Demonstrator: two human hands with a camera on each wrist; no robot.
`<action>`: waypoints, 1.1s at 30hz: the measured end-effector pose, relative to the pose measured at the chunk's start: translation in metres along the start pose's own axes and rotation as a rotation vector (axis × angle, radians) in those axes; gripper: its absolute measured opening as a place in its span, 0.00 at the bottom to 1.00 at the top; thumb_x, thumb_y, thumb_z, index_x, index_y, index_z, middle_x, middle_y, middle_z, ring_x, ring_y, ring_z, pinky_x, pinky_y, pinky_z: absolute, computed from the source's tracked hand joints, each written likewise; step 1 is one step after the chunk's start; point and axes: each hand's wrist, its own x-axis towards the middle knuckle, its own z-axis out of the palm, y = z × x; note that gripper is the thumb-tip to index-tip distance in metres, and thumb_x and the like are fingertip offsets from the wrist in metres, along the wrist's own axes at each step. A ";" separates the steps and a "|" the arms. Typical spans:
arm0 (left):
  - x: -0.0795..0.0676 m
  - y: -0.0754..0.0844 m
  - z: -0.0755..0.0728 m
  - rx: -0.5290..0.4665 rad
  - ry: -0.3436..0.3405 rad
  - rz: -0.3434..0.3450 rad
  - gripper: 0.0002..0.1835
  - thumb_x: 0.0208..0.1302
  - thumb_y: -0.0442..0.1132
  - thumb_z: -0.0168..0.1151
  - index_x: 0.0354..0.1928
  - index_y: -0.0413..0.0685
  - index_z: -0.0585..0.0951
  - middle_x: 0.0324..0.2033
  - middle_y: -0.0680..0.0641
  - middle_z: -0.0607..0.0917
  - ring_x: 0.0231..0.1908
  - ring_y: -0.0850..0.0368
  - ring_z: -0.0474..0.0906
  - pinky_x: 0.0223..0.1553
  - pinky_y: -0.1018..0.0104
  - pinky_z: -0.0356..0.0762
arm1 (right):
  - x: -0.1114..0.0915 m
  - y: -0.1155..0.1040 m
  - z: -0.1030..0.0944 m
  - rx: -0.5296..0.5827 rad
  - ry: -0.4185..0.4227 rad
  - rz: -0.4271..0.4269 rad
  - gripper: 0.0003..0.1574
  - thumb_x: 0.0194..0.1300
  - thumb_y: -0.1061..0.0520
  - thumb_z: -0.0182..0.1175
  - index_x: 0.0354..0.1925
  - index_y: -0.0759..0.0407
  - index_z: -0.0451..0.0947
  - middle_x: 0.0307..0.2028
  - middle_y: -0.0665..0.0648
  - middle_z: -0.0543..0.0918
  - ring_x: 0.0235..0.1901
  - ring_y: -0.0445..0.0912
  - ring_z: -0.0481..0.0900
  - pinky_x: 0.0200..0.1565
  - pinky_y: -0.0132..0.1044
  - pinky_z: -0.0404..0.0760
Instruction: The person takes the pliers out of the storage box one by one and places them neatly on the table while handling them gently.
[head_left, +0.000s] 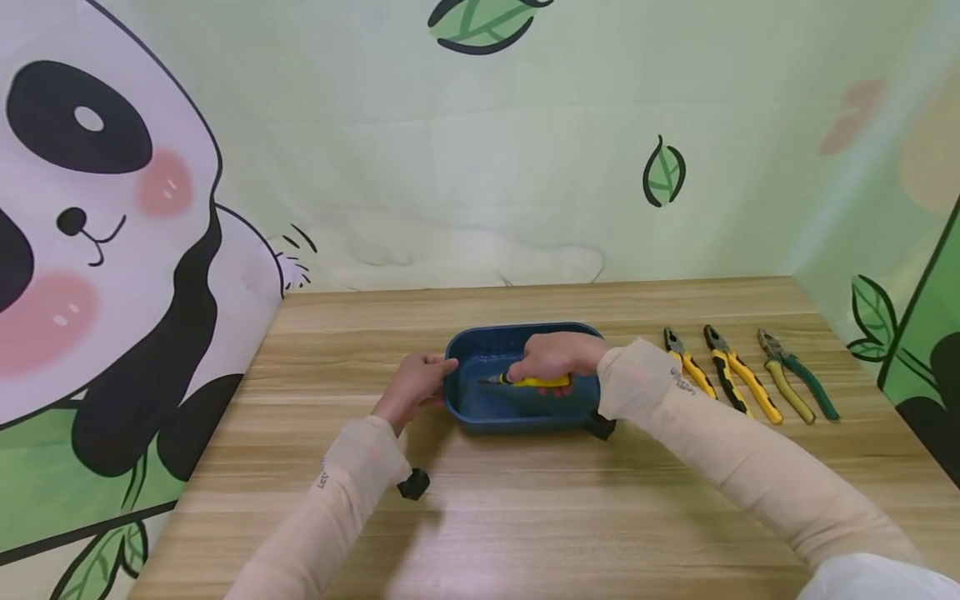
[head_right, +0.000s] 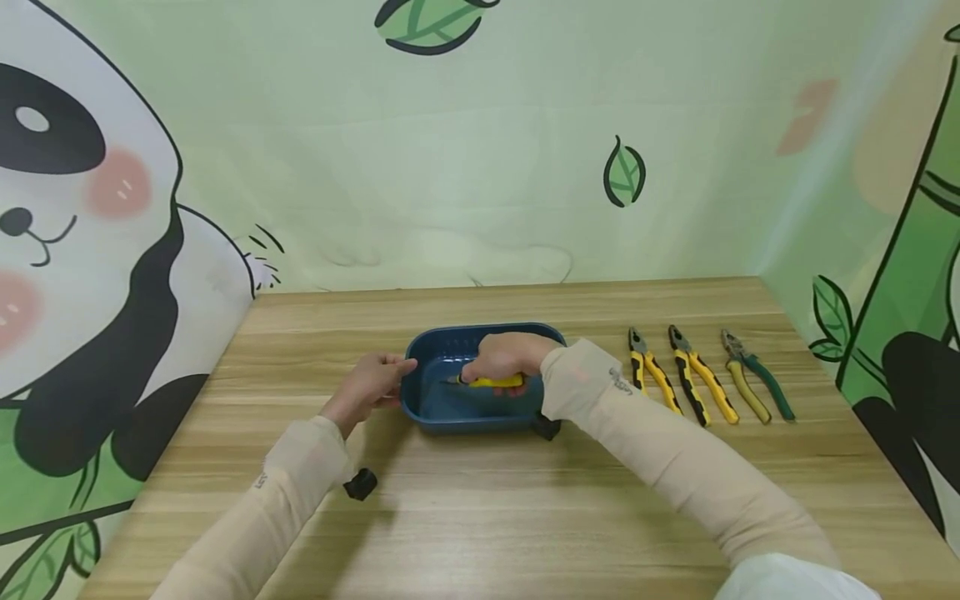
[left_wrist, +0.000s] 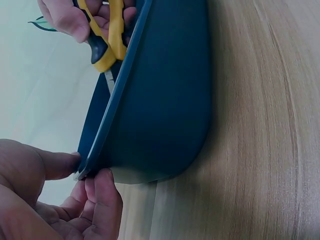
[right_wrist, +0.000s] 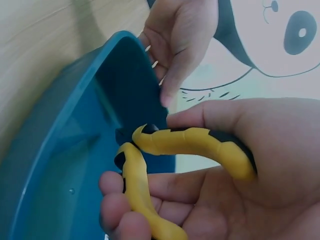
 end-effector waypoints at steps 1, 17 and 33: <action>-0.001 0.000 0.000 -0.001 -0.003 0.002 0.11 0.78 0.42 0.59 0.43 0.38 0.77 0.35 0.47 0.76 0.32 0.54 0.75 0.34 0.64 0.80 | -0.002 -0.001 -0.001 0.009 0.006 0.003 0.31 0.75 0.41 0.59 0.17 0.52 0.69 0.22 0.54 0.76 0.18 0.46 0.72 0.27 0.36 0.76; 0.002 -0.001 -0.002 0.010 -0.013 -0.001 0.10 0.78 0.37 0.57 0.48 0.35 0.79 0.34 0.48 0.75 0.31 0.56 0.73 0.37 0.62 0.81 | -0.026 -0.009 -0.014 0.083 0.129 -0.008 0.26 0.76 0.44 0.56 0.27 0.60 0.80 0.23 0.55 0.76 0.18 0.45 0.72 0.24 0.33 0.77; 0.002 0.000 -0.001 0.010 -0.027 0.001 0.12 0.78 0.36 0.57 0.51 0.30 0.78 0.36 0.45 0.77 0.33 0.54 0.76 0.36 0.63 0.82 | -0.046 -0.021 -0.024 0.122 0.198 -0.072 0.29 0.79 0.45 0.53 0.24 0.61 0.76 0.20 0.53 0.73 0.18 0.45 0.71 0.25 0.36 0.76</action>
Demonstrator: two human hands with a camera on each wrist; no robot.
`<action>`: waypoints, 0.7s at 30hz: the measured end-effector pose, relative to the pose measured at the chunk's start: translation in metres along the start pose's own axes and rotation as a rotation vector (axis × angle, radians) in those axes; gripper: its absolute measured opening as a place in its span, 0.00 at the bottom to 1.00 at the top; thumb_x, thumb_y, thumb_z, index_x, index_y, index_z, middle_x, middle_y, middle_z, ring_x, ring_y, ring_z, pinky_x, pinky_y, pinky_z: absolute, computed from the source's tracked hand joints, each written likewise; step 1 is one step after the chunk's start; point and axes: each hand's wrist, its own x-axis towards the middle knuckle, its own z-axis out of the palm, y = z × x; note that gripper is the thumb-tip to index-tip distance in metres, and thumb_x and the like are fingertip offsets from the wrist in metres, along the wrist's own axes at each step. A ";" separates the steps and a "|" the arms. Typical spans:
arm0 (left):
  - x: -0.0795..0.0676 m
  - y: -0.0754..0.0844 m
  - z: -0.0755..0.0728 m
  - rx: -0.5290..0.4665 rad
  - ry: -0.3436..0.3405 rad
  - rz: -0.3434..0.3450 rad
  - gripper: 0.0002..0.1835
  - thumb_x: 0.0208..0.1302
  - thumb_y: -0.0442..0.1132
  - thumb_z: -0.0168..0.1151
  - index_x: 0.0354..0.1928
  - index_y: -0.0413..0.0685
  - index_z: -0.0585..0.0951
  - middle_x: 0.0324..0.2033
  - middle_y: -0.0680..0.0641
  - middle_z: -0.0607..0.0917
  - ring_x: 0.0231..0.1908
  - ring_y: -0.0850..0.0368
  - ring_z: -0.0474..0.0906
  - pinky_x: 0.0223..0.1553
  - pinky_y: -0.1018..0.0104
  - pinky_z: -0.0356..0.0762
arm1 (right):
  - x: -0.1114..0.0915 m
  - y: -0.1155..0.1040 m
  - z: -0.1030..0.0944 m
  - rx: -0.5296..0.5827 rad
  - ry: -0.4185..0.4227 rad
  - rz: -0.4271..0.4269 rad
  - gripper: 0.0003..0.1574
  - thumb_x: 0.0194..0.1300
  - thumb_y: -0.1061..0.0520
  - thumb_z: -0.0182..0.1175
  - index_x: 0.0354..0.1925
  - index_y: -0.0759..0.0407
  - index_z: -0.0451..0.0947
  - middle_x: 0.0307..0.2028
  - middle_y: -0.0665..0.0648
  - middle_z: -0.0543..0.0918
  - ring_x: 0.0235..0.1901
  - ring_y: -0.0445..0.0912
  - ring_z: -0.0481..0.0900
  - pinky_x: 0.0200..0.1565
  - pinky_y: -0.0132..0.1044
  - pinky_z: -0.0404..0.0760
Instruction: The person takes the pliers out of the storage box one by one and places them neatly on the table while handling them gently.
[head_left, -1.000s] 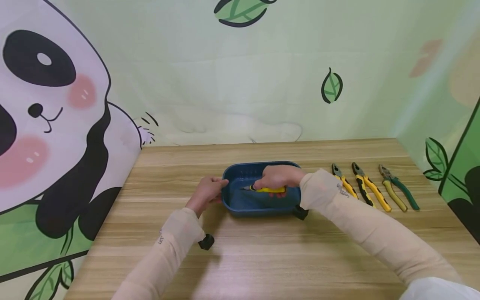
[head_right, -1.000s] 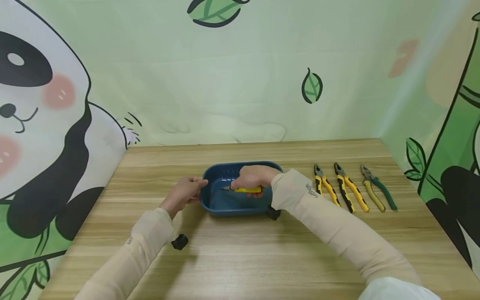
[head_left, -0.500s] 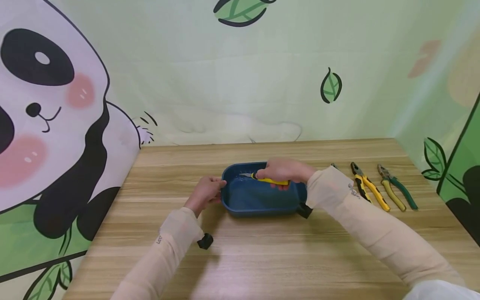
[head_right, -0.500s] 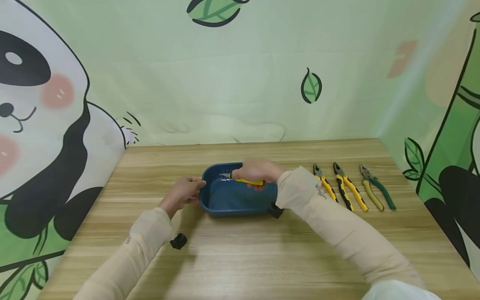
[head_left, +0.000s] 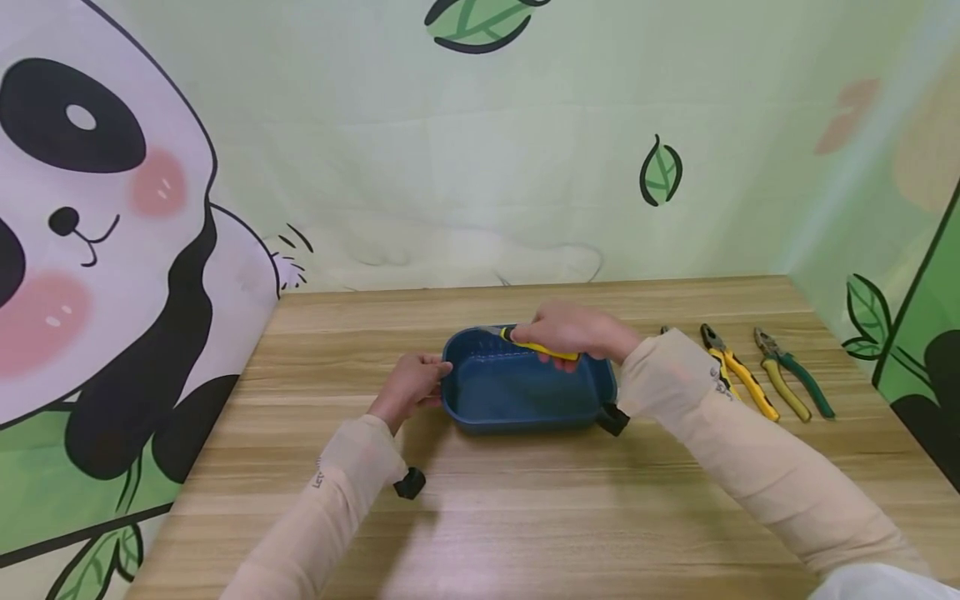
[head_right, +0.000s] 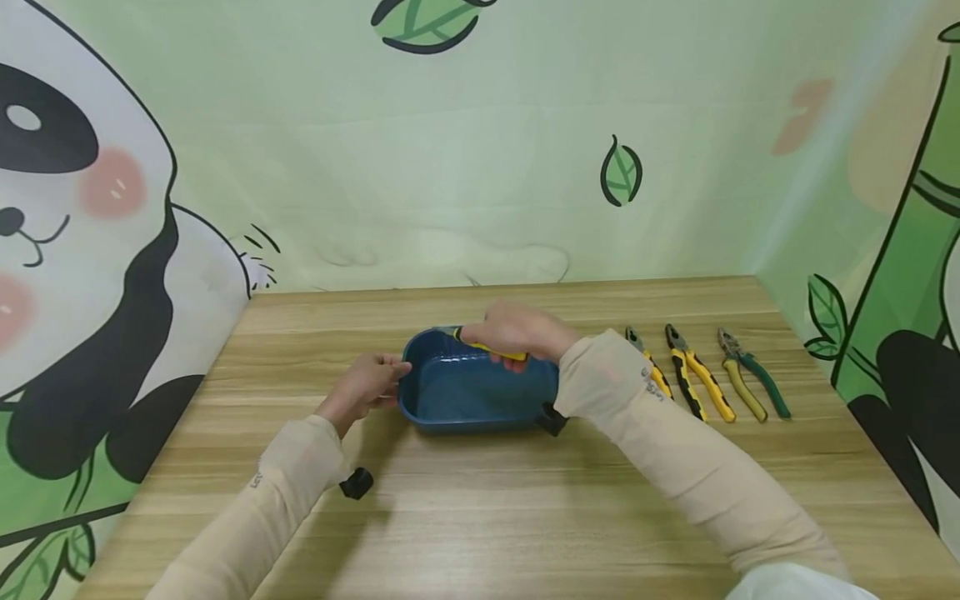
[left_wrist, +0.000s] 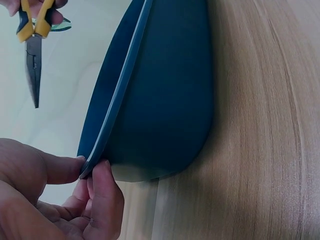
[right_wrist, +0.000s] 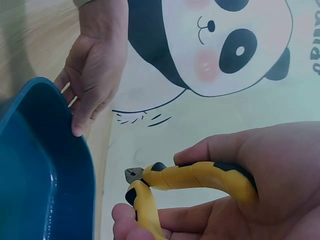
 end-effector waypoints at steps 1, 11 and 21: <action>0.000 0.000 0.000 0.000 0.001 -0.005 0.12 0.78 0.36 0.57 0.51 0.31 0.78 0.36 0.45 0.77 0.34 0.54 0.76 0.36 0.63 0.82 | -0.001 -0.001 -0.001 -0.003 0.004 -0.002 0.29 0.79 0.45 0.53 0.24 0.61 0.76 0.21 0.53 0.73 0.18 0.45 0.71 0.25 0.36 0.76; 0.000 0.001 0.000 0.003 0.007 -0.009 0.13 0.77 0.36 0.57 0.53 0.31 0.78 0.36 0.45 0.77 0.33 0.54 0.75 0.37 0.62 0.82 | -0.012 -0.013 -0.006 -0.009 0.079 -0.026 0.27 0.78 0.44 0.50 0.26 0.58 0.73 0.21 0.51 0.70 0.16 0.44 0.67 0.23 0.36 0.68; 0.003 -0.001 0.000 -0.010 0.004 -0.007 0.13 0.78 0.37 0.57 0.53 0.31 0.78 0.36 0.45 0.75 0.32 0.55 0.73 0.29 0.69 0.78 | -0.024 -0.029 -0.002 -0.090 0.187 -0.032 0.26 0.79 0.42 0.50 0.33 0.59 0.79 0.19 0.51 0.67 0.16 0.46 0.68 0.22 0.36 0.66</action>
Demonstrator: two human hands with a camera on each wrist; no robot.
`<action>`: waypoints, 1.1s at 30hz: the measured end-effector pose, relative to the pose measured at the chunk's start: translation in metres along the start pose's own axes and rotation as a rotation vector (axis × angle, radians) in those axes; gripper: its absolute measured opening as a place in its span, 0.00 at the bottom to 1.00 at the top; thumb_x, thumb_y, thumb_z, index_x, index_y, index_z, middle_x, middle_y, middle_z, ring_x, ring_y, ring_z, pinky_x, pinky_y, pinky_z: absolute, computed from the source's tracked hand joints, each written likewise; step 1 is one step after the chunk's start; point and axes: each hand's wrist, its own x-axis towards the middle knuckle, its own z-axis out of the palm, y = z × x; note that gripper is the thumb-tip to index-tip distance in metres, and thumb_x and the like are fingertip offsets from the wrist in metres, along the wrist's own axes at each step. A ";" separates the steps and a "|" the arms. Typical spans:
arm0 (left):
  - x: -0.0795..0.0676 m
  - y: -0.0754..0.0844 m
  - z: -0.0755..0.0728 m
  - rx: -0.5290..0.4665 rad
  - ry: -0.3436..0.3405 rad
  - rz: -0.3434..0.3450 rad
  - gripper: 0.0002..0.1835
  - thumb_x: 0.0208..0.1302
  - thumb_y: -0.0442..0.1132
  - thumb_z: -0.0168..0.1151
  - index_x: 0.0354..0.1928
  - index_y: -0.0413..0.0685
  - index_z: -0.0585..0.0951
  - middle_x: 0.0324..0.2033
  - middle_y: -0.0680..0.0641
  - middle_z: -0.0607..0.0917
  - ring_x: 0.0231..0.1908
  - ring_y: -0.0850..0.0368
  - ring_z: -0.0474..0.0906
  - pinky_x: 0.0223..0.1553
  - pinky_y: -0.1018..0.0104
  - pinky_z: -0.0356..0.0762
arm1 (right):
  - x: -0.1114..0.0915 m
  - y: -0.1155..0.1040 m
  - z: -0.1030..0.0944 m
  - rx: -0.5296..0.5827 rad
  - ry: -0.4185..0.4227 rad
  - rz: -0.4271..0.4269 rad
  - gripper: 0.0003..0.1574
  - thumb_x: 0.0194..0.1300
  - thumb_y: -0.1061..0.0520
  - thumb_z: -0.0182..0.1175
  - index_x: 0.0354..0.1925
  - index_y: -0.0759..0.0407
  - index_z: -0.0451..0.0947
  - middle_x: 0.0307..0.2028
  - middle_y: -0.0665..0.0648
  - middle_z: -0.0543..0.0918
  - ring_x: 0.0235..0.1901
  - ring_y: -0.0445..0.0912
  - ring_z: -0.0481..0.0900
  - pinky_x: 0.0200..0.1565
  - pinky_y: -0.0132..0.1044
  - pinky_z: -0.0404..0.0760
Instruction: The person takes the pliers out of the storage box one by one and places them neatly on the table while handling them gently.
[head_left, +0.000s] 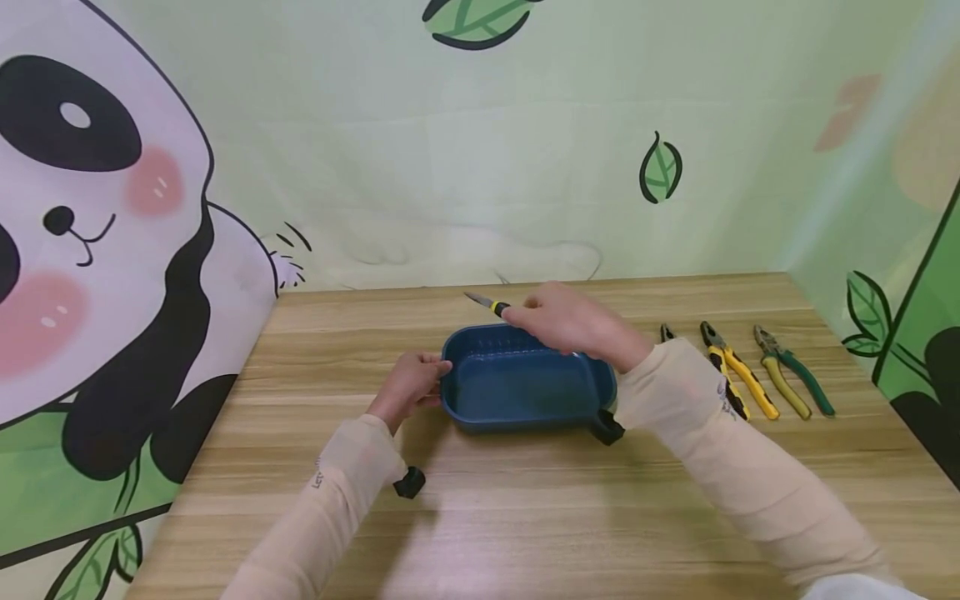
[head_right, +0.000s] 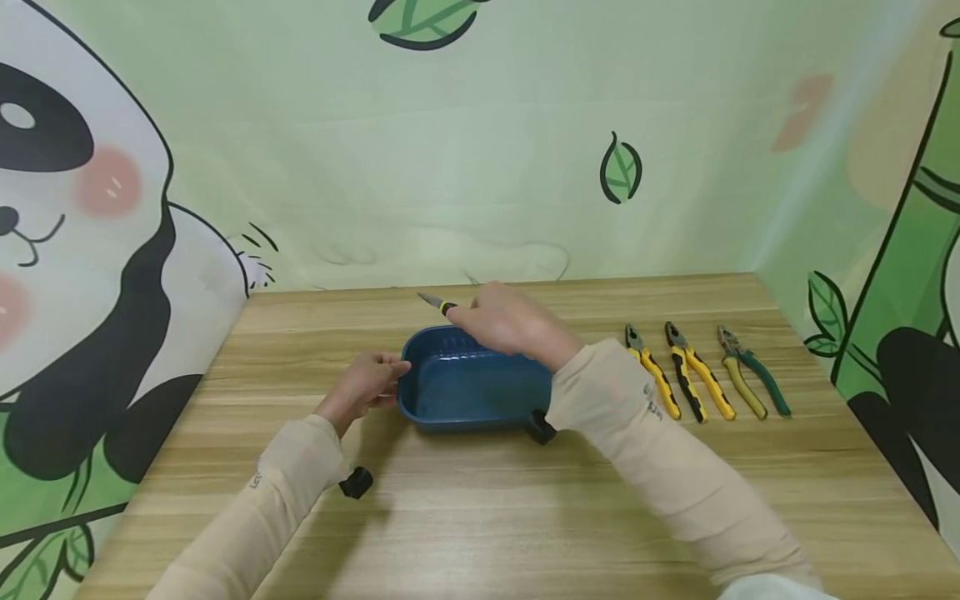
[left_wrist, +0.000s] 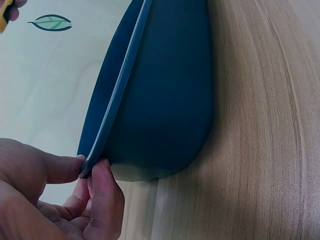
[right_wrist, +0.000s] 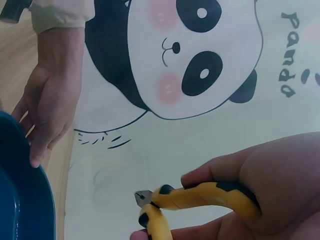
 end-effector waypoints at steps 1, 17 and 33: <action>0.000 0.000 0.000 0.001 -0.001 0.001 0.13 0.78 0.37 0.57 0.53 0.31 0.78 0.36 0.45 0.76 0.32 0.55 0.74 0.29 0.69 0.78 | -0.001 -0.002 0.001 -0.013 0.013 -0.001 0.26 0.79 0.42 0.50 0.34 0.59 0.80 0.19 0.50 0.67 0.17 0.45 0.67 0.22 0.36 0.65; 0.000 0.002 -0.001 0.000 -0.007 -0.023 0.12 0.78 0.37 0.57 0.52 0.33 0.78 0.36 0.46 0.76 0.34 0.54 0.75 0.33 0.66 0.80 | -0.008 -0.011 0.019 0.003 0.187 -0.047 0.18 0.75 0.49 0.56 0.46 0.62 0.81 0.26 0.55 0.77 0.21 0.47 0.72 0.25 0.35 0.69; -0.001 0.006 0.000 0.012 -0.001 -0.058 0.13 0.78 0.37 0.57 0.53 0.33 0.78 0.38 0.45 0.77 0.36 0.52 0.76 0.43 0.58 0.83 | -0.008 -0.010 0.050 -0.152 0.356 -0.003 0.32 0.73 0.46 0.62 0.63 0.69 0.73 0.54 0.64 0.74 0.46 0.53 0.73 0.47 0.46 0.80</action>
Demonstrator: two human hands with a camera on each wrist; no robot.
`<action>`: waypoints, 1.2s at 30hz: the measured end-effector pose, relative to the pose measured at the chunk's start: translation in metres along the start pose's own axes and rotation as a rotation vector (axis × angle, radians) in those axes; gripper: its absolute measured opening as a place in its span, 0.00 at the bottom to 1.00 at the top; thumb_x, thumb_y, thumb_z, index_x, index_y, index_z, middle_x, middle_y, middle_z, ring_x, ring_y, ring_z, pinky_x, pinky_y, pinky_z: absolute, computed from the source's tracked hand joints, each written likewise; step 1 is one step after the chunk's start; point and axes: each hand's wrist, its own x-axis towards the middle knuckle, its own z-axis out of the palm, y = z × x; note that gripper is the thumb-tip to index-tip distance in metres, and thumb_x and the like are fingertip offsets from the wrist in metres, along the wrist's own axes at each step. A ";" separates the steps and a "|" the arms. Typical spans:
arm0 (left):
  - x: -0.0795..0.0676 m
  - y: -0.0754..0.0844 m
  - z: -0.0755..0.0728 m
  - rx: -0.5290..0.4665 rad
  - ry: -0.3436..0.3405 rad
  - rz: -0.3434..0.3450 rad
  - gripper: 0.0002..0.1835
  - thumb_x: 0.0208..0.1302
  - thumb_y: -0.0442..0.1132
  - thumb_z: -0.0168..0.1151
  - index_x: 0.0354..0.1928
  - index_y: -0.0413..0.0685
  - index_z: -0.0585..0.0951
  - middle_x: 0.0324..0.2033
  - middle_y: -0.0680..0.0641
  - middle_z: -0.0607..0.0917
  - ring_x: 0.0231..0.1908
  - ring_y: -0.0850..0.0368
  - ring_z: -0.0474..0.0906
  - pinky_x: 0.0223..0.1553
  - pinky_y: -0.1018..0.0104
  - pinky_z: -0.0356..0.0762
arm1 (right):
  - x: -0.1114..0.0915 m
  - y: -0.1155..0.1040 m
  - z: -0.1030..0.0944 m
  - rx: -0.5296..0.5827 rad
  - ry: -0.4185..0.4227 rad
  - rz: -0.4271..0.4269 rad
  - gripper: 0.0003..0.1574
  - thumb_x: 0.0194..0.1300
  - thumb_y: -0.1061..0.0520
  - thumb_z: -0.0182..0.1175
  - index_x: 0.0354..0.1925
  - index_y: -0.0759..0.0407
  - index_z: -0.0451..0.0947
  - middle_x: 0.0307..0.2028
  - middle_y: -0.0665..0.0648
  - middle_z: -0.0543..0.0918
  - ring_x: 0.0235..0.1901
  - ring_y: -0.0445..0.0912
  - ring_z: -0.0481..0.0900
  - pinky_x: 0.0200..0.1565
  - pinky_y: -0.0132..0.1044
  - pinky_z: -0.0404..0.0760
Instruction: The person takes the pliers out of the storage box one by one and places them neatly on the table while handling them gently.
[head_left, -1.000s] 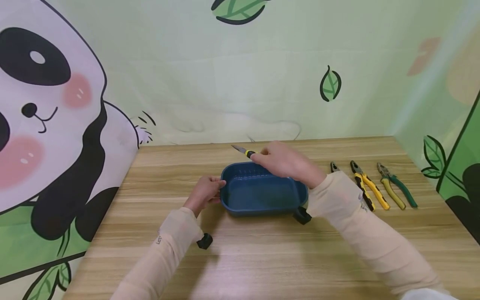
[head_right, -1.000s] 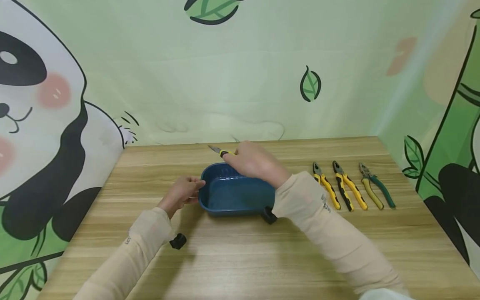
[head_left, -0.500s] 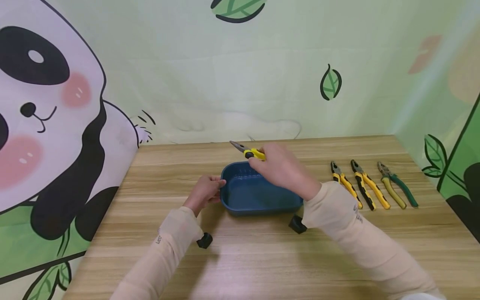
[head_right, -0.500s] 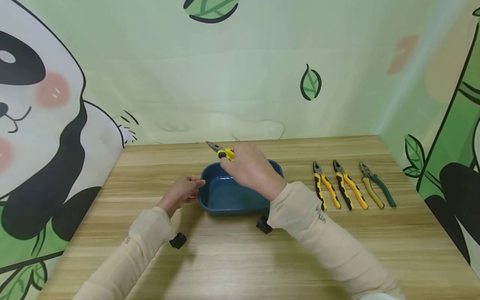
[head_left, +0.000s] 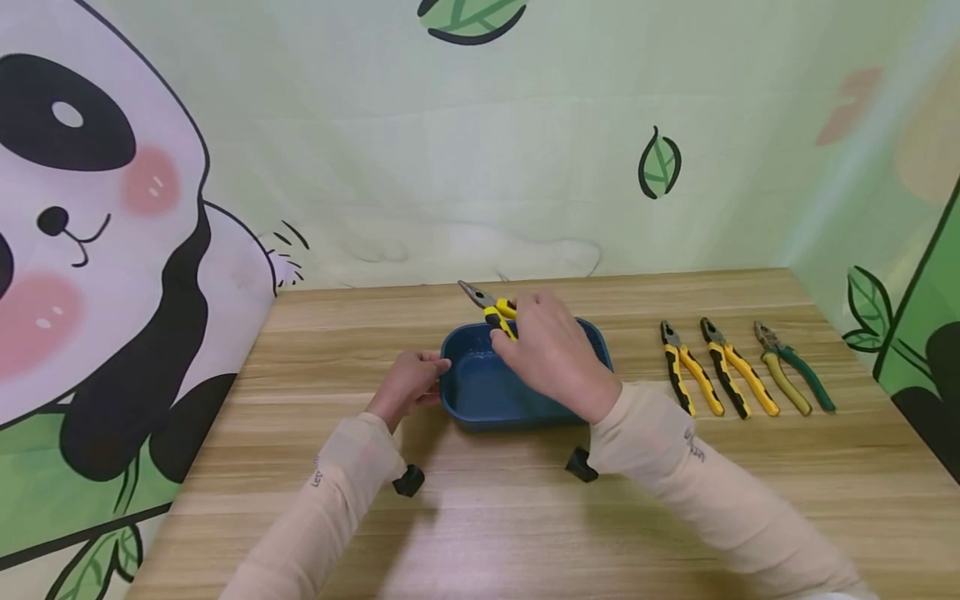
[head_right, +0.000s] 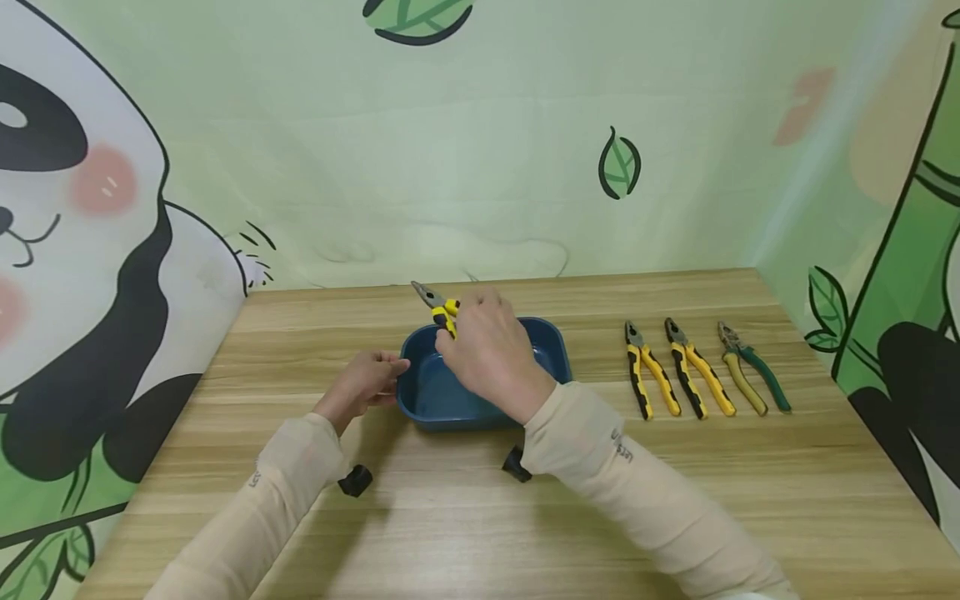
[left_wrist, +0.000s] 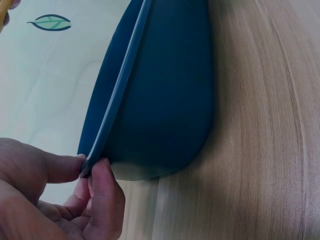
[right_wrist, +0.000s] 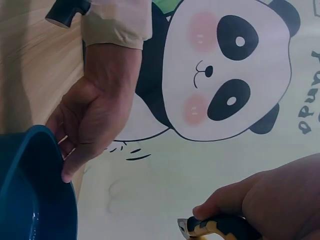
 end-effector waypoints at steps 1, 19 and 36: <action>0.000 0.000 0.000 0.002 0.000 0.001 0.13 0.78 0.37 0.57 0.53 0.33 0.78 0.38 0.44 0.77 0.36 0.52 0.76 0.43 0.58 0.83 | -0.001 0.000 0.002 0.001 0.011 -0.002 0.32 0.73 0.47 0.63 0.63 0.69 0.73 0.53 0.64 0.74 0.46 0.53 0.73 0.47 0.46 0.80; 0.000 -0.002 -0.001 0.019 0.003 0.022 0.12 0.77 0.38 0.58 0.51 0.35 0.79 0.37 0.45 0.77 0.35 0.53 0.77 0.40 0.60 0.84 | -0.002 0.005 0.022 0.012 0.093 -0.008 0.34 0.71 0.49 0.66 0.63 0.71 0.72 0.51 0.66 0.74 0.46 0.55 0.73 0.48 0.47 0.81; -0.001 -0.002 0.000 -0.010 -0.008 0.031 0.12 0.78 0.37 0.57 0.53 0.33 0.78 0.37 0.45 0.77 0.33 0.55 0.75 0.41 0.60 0.83 | 0.000 0.030 0.013 0.069 0.103 0.074 0.34 0.71 0.52 0.66 0.64 0.74 0.70 0.51 0.69 0.73 0.44 0.57 0.74 0.46 0.47 0.81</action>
